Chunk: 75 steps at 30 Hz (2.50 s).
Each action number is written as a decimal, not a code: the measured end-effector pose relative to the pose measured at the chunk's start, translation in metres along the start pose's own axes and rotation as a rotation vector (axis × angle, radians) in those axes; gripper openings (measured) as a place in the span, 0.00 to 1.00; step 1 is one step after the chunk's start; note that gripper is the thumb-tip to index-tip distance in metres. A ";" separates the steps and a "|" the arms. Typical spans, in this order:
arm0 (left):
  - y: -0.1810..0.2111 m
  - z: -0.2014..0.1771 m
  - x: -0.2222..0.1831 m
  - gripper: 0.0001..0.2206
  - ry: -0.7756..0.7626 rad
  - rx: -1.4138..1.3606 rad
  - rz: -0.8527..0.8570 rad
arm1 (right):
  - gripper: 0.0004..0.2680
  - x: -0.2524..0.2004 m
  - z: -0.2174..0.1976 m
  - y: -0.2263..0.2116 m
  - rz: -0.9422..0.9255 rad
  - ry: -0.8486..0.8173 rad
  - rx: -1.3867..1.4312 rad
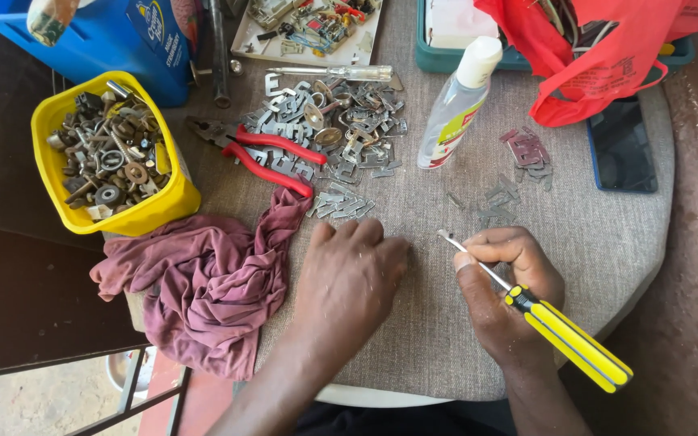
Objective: The person uses a yellow-handled screwdriver to file small metal pieces on a table. They repeatedly pick up individual pieces, file their edges, and place them back on the table among other metal parts and tools.
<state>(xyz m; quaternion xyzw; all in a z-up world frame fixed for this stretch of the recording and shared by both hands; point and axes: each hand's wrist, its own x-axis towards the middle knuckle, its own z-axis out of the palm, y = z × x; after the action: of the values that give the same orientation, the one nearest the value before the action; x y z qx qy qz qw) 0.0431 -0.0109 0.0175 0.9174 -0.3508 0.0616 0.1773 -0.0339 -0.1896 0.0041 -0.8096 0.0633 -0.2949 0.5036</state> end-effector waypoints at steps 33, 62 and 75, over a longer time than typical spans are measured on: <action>0.016 0.022 -0.037 0.11 0.182 0.056 -0.059 | 0.05 -0.009 0.009 -0.002 -0.149 -0.227 -0.258; 0.018 0.015 -0.033 0.04 0.211 0.047 -0.099 | 0.03 0.004 0.016 -0.007 -0.122 -0.272 -0.253; 0.017 0.015 -0.032 0.02 0.240 0.057 -0.096 | 0.02 0.008 0.020 -0.007 -0.052 -0.264 -0.195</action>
<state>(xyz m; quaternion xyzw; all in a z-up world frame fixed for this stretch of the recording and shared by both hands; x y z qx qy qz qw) 0.0076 -0.0088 0.0006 0.9238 -0.2810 0.1722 0.1947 -0.0180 -0.1735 0.0071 -0.8877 0.0040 -0.1913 0.4187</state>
